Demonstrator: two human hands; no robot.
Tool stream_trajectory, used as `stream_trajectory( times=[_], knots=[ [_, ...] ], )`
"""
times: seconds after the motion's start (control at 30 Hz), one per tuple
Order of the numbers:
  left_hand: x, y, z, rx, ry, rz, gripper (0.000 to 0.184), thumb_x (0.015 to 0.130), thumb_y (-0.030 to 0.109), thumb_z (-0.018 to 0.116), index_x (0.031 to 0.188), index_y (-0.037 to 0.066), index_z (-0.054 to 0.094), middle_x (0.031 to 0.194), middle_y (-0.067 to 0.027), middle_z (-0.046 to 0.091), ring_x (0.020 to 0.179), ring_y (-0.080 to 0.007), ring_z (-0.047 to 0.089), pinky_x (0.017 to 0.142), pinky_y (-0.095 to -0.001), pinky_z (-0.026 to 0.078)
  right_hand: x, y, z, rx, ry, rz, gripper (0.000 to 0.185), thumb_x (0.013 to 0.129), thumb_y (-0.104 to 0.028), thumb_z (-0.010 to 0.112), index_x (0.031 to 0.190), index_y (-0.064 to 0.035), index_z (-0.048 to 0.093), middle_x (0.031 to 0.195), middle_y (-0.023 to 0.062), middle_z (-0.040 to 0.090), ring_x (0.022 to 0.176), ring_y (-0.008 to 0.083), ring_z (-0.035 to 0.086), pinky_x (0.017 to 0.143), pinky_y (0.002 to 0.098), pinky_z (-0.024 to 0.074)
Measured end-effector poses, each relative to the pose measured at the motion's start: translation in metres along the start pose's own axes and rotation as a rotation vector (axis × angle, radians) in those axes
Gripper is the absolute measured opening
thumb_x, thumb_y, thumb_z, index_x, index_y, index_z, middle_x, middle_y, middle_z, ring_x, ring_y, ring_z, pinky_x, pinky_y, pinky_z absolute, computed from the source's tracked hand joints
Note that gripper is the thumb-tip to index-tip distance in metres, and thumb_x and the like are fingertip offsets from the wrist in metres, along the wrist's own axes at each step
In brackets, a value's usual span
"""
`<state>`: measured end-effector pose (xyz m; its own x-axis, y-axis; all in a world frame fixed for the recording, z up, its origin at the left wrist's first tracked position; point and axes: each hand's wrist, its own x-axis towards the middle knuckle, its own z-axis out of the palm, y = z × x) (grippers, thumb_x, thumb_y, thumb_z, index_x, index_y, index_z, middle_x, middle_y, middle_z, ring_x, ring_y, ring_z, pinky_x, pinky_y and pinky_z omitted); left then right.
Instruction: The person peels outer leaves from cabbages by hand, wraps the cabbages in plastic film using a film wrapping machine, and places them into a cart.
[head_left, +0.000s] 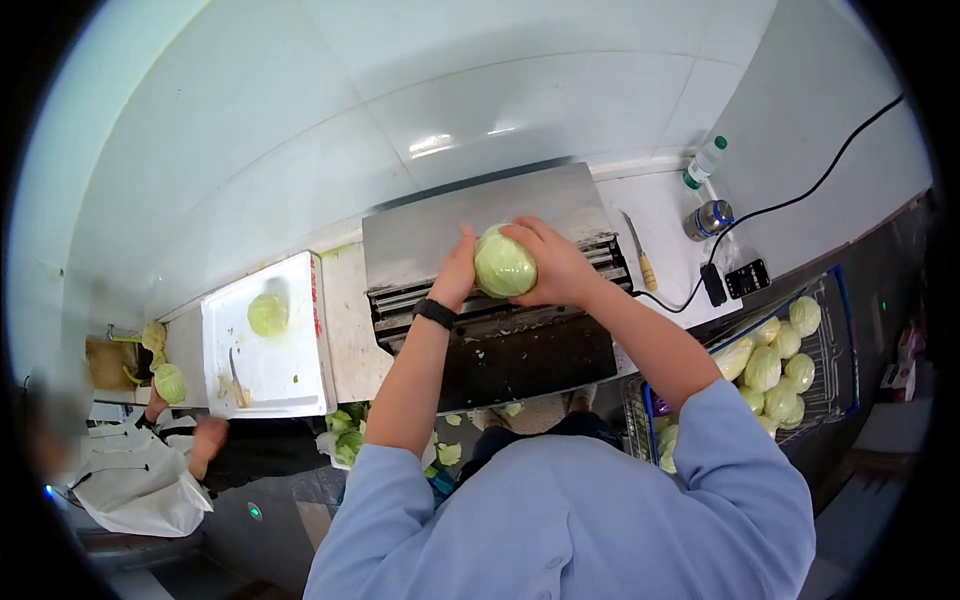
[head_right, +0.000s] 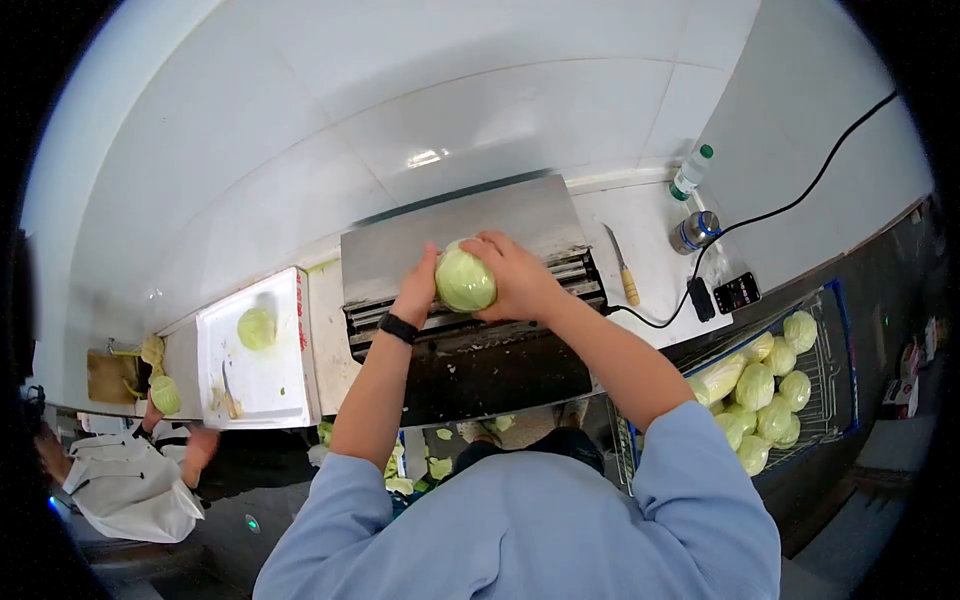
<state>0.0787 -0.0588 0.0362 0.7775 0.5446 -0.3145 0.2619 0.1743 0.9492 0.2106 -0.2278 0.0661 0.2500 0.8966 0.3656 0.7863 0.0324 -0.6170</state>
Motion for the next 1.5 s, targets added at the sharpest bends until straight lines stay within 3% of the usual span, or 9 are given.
stream_trajectory(
  times=[0.17,0.27,0.43,0.57,0.87,1.07,1.3,1.4,1.5],
  knots=[
    [-0.050,0.015,0.006,0.013,0.046,-0.060,0.060,0.107,0.051,0.038,0.118,-0.003,0.063,0.113,-0.0124,0.067,0.103,-0.0220,0.061,0.090,-0.0323,0.048,-0.030,-0.033,-0.009,0.016,0.050,-0.052,0.097,0.053,-0.020,0.092,0.139,-0.0138,0.047,0.143,0.0211,0.044,0.129,0.0428,0.049,0.106,0.0471,0.0460],
    [-0.061,0.020,-0.010,0.494,0.098,0.198,0.048,0.105,0.042,0.048,0.116,-0.001,0.064,0.111,-0.0133,0.069,0.102,-0.0251,0.064,0.085,-0.0330,0.050,-0.048,-0.044,-0.011,0.008,0.049,-0.082,0.097,0.053,-0.018,0.092,0.139,-0.0154,0.048,0.144,0.0211,0.043,0.130,0.0427,0.047,0.106,0.0471,0.0457],
    [-0.033,0.057,-0.001,0.309,-0.287,0.654,0.039,0.108,0.029,0.041,0.130,0.004,0.062,0.124,-0.0089,0.068,0.120,-0.0224,0.059,0.107,-0.0345,0.040,-0.060,-0.050,-0.007,-0.016,0.037,-0.166,0.096,0.052,-0.015,0.091,0.138,-0.0206,0.049,0.147,0.0209,0.040,0.130,0.0436,0.046,0.106,0.0484,0.0453],
    [-0.022,0.061,0.007,0.297,-0.579,0.019,0.052,0.108,0.045,0.038,0.129,0.005,0.064,0.124,-0.0100,0.067,0.113,-0.0209,0.060,0.102,-0.0336,0.044,-0.059,-0.046,-0.007,0.028,0.080,-0.198,0.098,0.050,-0.013,0.091,0.138,-0.0210,0.049,0.147,0.0206,0.040,0.130,0.0436,0.046,0.106,0.0493,0.0447],
    [-0.021,0.037,0.005,0.026,-0.409,-0.161,0.044,0.106,0.037,0.047,0.116,-0.001,0.064,0.110,-0.0074,0.068,0.095,-0.0156,0.065,0.082,-0.0317,0.054,-0.062,-0.043,-0.006,0.042,0.121,-0.229,0.100,0.049,-0.011,0.092,0.138,-0.0205,0.048,0.147,0.0211,0.040,0.131,0.0444,0.046,0.107,0.0507,0.0438],
    [-0.035,0.029,0.002,-0.192,-0.312,-0.207,0.043,0.107,0.033,0.043,0.119,-0.002,0.063,0.114,-0.0094,0.068,0.102,-0.0164,0.062,0.092,-0.0313,0.049,-0.060,-0.046,-0.006,0.039,0.162,-0.179,0.099,0.049,-0.012,0.092,0.138,-0.0186,0.048,0.146,0.0211,0.042,0.130,0.0442,0.047,0.105,0.0488,0.0463],
    [-0.058,0.014,-0.004,0.139,-0.188,-0.001,0.051,0.108,0.038,0.040,0.128,-0.004,0.060,0.130,-0.0171,0.062,0.119,-0.0230,0.058,0.105,-0.0344,0.041,-0.058,-0.045,-0.003,0.078,0.253,-0.102,0.097,0.051,-0.015,0.094,0.136,-0.0134,0.047,0.145,0.0215,0.044,0.129,0.0434,0.049,0.105,0.0474,0.0470],
    [-0.078,0.027,-0.001,0.605,0.165,0.493,0.049,0.109,0.035,0.038,0.129,-0.004,0.060,0.133,-0.0193,0.061,0.124,-0.0269,0.057,0.106,-0.0351,0.041,-0.061,-0.046,-0.002,0.043,0.220,-0.081,0.096,0.051,-0.016,0.094,0.136,-0.0130,0.048,0.145,0.0213,0.044,0.129,0.0432,0.049,0.104,0.0470,0.0472],
    [-0.089,0.018,0.013,0.434,0.057,0.699,0.046,0.108,0.030,0.038,0.132,-0.005,0.057,0.133,-0.0224,0.060,0.127,-0.0330,0.055,0.107,-0.0357,0.040,-0.060,-0.050,-0.003,0.046,0.246,-0.080,0.096,0.051,-0.017,0.094,0.136,-0.0128,0.048,0.144,0.0214,0.044,0.129,0.0426,0.050,0.103,0.0461,0.0483]
  ],
)
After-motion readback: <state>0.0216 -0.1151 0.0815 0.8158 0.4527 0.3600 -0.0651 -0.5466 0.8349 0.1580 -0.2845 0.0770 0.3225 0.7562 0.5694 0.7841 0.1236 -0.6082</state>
